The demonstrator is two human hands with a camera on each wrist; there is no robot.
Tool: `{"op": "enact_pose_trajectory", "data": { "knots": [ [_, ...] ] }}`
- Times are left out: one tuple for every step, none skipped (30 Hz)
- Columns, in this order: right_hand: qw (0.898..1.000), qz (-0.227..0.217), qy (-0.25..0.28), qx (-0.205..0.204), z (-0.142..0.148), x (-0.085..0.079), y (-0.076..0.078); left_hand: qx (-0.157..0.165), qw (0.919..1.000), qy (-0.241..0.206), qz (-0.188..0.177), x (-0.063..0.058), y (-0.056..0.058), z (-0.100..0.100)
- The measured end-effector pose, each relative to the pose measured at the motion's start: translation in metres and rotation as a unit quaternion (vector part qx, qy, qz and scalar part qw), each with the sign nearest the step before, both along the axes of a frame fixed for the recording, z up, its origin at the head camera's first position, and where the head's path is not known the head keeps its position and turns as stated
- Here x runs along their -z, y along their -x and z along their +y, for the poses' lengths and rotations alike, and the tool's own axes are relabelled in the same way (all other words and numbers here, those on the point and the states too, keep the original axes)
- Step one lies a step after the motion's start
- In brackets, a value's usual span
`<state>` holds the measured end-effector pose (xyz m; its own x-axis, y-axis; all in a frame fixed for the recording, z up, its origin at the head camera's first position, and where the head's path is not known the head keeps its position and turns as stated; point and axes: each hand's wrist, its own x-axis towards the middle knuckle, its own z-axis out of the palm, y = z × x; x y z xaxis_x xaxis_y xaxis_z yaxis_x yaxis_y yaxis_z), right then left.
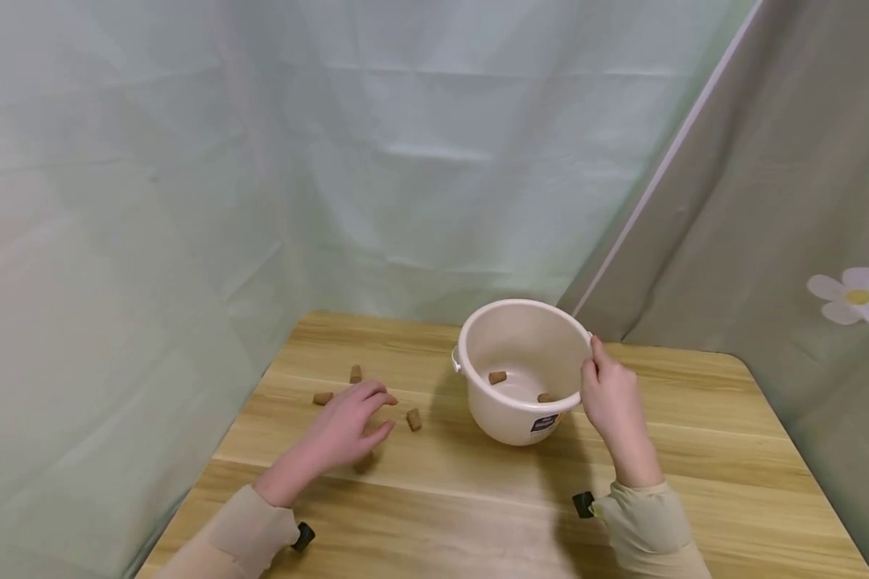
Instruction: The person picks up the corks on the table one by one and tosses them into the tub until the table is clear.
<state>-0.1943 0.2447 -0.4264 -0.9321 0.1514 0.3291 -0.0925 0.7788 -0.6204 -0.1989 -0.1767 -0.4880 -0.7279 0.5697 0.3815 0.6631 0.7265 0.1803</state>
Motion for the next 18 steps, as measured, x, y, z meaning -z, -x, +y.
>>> {"op": "enact_pose_trajectory", "data": {
  "knots": [
    [1.0, -0.003, -0.002, 0.0, 0.001, 0.0, 0.0, -0.001, 1.0, 0.001, -0.003, 0.003, -0.002, -0.004],
    [1.0, -0.006, -0.003, 0.0, 0.001, 0.0, -0.001, -0.002, 1.0, 0.0, -0.007, 0.006, -0.005, -0.009],
    [1.0, -0.009, -0.003, 0.0, 0.001, 0.0, -0.001, -0.005, 0.9999, 0.0, -0.009, 0.009, -0.007, -0.012],
    [1.0, -0.014, -0.004, 0.0, 0.001, 0.001, -0.001, -0.009, 0.9999, -0.002, -0.013, 0.011, -0.01, -0.016],
    [1.0, -0.018, -0.003, 0.0, 0.001, 0.001, -0.002, -0.013, 0.9998, -0.003, -0.017, 0.013, -0.013, -0.019],
    [1.0, -0.022, -0.002, 0.0, 0.001, 0.002, -0.003, -0.018, 0.9997, -0.003, -0.018, 0.015, -0.016, -0.021],
    [1.0, -0.025, -0.001, 0.001, 0.001, 0.002, -0.003, -0.024, 0.9996, -0.003, -0.018, 0.017, -0.019, -0.023],
    [1.0, -0.028, -0.001, 0.001, 0.001, 0.002, -0.003, -0.029, 0.9994, -0.003, -0.017, 0.019, -0.022, -0.024],
    [1.0, -0.03, 0.0, 0.001, 0.001, 0.003, -0.004, -0.037, 0.9992, -0.003, -0.013, 0.021, -0.026, -0.024],
    [1.0, -0.031, 0.0, 0.002, 0.001, 0.004, -0.004, -0.043, 0.999, -0.005, -0.01, 0.024, -0.029, -0.024],
    [1.0, -0.03, 0.002, 0.003, 0.001, 0.004, -0.004, -0.051, 0.9986, -0.008, -0.006, 0.026, -0.032, -0.024],
    [1.0, -0.03, 0.003, 0.004, 0.001, 0.004, -0.004, -0.059, 0.9982, -0.011, -0.001, 0.028, -0.036, -0.024],
    [1.0, -0.03, 0.003, 0.004, 0.001, 0.005, -0.004, -0.067, 0.9976, -0.015, 0.003, 0.029, -0.039, -0.023],
    [1.0, -0.03, 0.003, 0.003, 0.001, 0.005, -0.004, -0.075, 0.997, -0.02, 0.006, 0.031, -0.043, -0.022],
    [1.0, -0.03, 0.004, 0.003, 0.0, 0.005, -0.004, -0.082, 0.9963, -0.024, 0.008, 0.033, -0.047, -0.022],
    [1.0, -0.03, 0.005, 0.004, 0.0, 0.006, -0.005, -0.09, 0.9955, -0.029, 0.006, 0.034, -0.05, -0.021],
    [0.999, -0.031, 0.006, 0.004, 0.0, 0.006, -0.005, -0.1, 0.9945, -0.031, 0.005, 0.036, -0.054, -0.021],
    [0.999, -0.033, 0.006, 0.004, 0.0, 0.007, -0.006, -0.107, 0.9937, -0.032, 0.002, 0.037, -0.057, -0.02]
  ]
}}
